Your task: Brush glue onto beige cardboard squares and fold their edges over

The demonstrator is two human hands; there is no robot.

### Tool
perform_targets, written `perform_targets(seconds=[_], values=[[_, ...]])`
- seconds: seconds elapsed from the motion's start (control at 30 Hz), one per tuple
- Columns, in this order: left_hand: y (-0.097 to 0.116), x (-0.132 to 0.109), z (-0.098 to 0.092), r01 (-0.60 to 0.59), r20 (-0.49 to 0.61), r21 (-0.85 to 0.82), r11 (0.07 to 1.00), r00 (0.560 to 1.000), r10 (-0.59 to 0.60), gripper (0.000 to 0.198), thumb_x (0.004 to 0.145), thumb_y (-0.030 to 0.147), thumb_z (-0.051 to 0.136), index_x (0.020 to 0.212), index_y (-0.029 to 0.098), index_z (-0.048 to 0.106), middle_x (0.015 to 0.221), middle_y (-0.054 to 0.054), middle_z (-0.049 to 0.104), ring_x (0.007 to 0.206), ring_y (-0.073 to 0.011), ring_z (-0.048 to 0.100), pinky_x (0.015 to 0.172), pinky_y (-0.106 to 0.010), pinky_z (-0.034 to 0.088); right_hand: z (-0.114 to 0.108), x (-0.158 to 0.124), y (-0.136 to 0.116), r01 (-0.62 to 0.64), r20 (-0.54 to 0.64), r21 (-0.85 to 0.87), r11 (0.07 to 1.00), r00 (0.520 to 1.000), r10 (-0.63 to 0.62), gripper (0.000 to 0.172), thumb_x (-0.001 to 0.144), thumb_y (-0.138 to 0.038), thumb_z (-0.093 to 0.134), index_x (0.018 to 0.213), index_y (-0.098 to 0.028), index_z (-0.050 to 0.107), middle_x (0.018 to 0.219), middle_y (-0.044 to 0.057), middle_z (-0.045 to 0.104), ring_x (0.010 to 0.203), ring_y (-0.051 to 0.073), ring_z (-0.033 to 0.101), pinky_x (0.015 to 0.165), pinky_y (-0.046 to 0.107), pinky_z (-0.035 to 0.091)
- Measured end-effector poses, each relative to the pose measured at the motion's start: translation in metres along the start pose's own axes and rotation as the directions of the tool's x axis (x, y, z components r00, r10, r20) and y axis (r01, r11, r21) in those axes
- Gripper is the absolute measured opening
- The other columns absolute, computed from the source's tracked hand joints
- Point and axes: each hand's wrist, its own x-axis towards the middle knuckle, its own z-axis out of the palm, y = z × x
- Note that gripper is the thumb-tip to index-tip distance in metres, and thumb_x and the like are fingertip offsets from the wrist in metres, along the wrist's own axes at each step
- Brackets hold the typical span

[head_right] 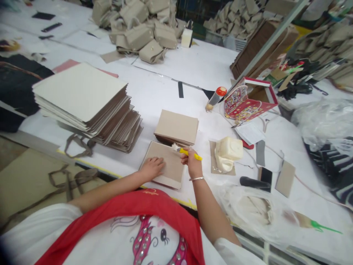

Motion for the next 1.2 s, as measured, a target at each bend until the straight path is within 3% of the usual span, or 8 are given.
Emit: perform_targets(seconds=[0.17, 0.27, 0.37, 0.6, 0.73, 0.83, 1.03, 1.2], values=[[-0.003, -0.002, 0.003, -0.008, -0.015, 0.002, 1.0, 1.0, 0.008, 0.044, 0.078, 0.04, 0.059, 0.118, 0.022, 0.05, 0.129, -0.01, 0.046, 0.108, -0.027, 0.041, 0.08, -0.039, 0.035, 0.082, 0.032, 0.006, -0.099, 0.121, 0.003, 0.995, 0.988, 0.098, 0.025, 0.079, -0.038, 0.056, 0.091, -0.016, 0.058, 0.062, 0.0, 0.06, 0.044, 0.009, 0.054, 0.041, 0.02, 0.041], [-0.004, -0.003, 0.004, -0.013, -0.025, 0.003, 1.0, 1.0, 0.014, 0.045, 0.079, 0.04, 0.058, 0.12, 0.022, 0.049, 0.131, -0.009, 0.045, 0.108, -0.0269, 0.041, 0.08, -0.039, 0.035, 0.099, 0.041, 0.01, -0.106, 0.122, -0.037, 0.994, 0.986, 0.11, 0.021, 0.079, -0.033, 0.055, 0.089, -0.015, 0.058, 0.058, 0.0, 0.06, 0.043, 0.009, 0.054, 0.04, 0.019, 0.04], [-0.005, -0.003, 0.004, -0.013, -0.027, -0.006, 1.0, 1.0, 0.013, 0.046, 0.079, 0.04, 0.058, 0.121, 0.023, 0.048, 0.132, -0.009, 0.045, 0.109, -0.0265, 0.041, 0.081, -0.039, 0.035, 0.075, 0.042, 0.016, -0.108, 0.06, -0.084, 0.991, 0.992, 0.113, 0.019, 0.078, -0.033, 0.056, 0.086, -0.015, 0.059, 0.055, -0.001, 0.059, 0.04, 0.008, 0.052, 0.037, 0.018, 0.039], [-0.005, -0.003, 0.007, -0.012, -0.001, -0.018, 1.0, 1.0, 0.012, 0.044, 0.08, 0.038, 0.058, 0.121, 0.025, 0.05, 0.134, -0.007, 0.045, 0.113, -0.0276, 0.041, 0.086, -0.04, 0.035, -0.053, 0.013, 0.038, -0.141, -0.219, -0.163, 0.976, 0.97, 0.103, 0.027, 0.074, -0.041, 0.057, 0.084, -0.016, 0.059, 0.054, -0.002, 0.059, 0.04, 0.009, 0.055, 0.036, 0.016, 0.038], [-0.003, -0.001, 0.011, -0.007, 0.007, 0.006, 1.0, 1.0, 0.007, 0.042, 0.082, 0.038, 0.055, 0.122, 0.026, 0.05, 0.135, -0.007, 0.045, 0.114, -0.0288, 0.041, 0.086, -0.042, 0.035, -0.101, -0.019, 0.054, -0.101, -0.266, -0.212, 0.972, 0.963, 0.042, 0.04, 0.08, -0.049, 0.048, 0.103, -0.018, 0.056, 0.068, 0.0, 0.064, 0.049, 0.01, 0.06, 0.042, 0.018, 0.042], [-0.002, 0.001, 0.011, -0.024, 0.02, 0.024, 0.999, 1.0, 0.023, 0.043, 0.082, 0.038, 0.054, 0.123, 0.026, 0.05, 0.135, -0.007, 0.044, 0.114, -0.0292, 0.041, 0.086, -0.042, 0.036, -0.115, -0.034, 0.083, -0.044, -0.201, -0.478, 0.877, 0.978, -0.061, 0.038, 0.088, -0.044, 0.038, 0.116, -0.021, 0.049, 0.081, 0.003, 0.065, 0.06, 0.012, 0.062, 0.054, 0.021, 0.045], [0.004, 0.004, 0.006, 0.001, 0.053, 0.049, 0.999, 0.999, -0.004, 0.043, 0.081, 0.039, 0.055, 0.122, 0.026, 0.051, 0.134, -0.008, 0.046, 0.113, -0.0288, 0.043, 0.086, -0.041, 0.038, -0.107, -0.032, 0.157, 0.132, 0.077, -0.941, 0.312, 0.98, -0.181, 0.024, 0.085, -0.021, 0.048, 0.108, -0.015, 0.053, 0.092, 0.011, 0.058, 0.087, 0.02, 0.053, 0.076, 0.029, 0.04], [0.007, 0.006, 0.002, 0.025, 0.077, 0.013, 1.0, 0.997, -0.026, 0.044, 0.078, 0.034, 0.06, 0.12, 0.026, 0.052, 0.132, -0.008, 0.047, 0.113, -0.0289, 0.043, 0.088, -0.042, 0.039, -0.103, -0.022, 0.17, 0.139, 0.101, -0.962, 0.237, 0.981, -0.168, 0.027, 0.083, -0.01, 0.043, 0.107, -0.015, 0.055, 0.081, 0.008, 0.057, 0.076, 0.018, 0.051, 0.07, 0.028, 0.036]])
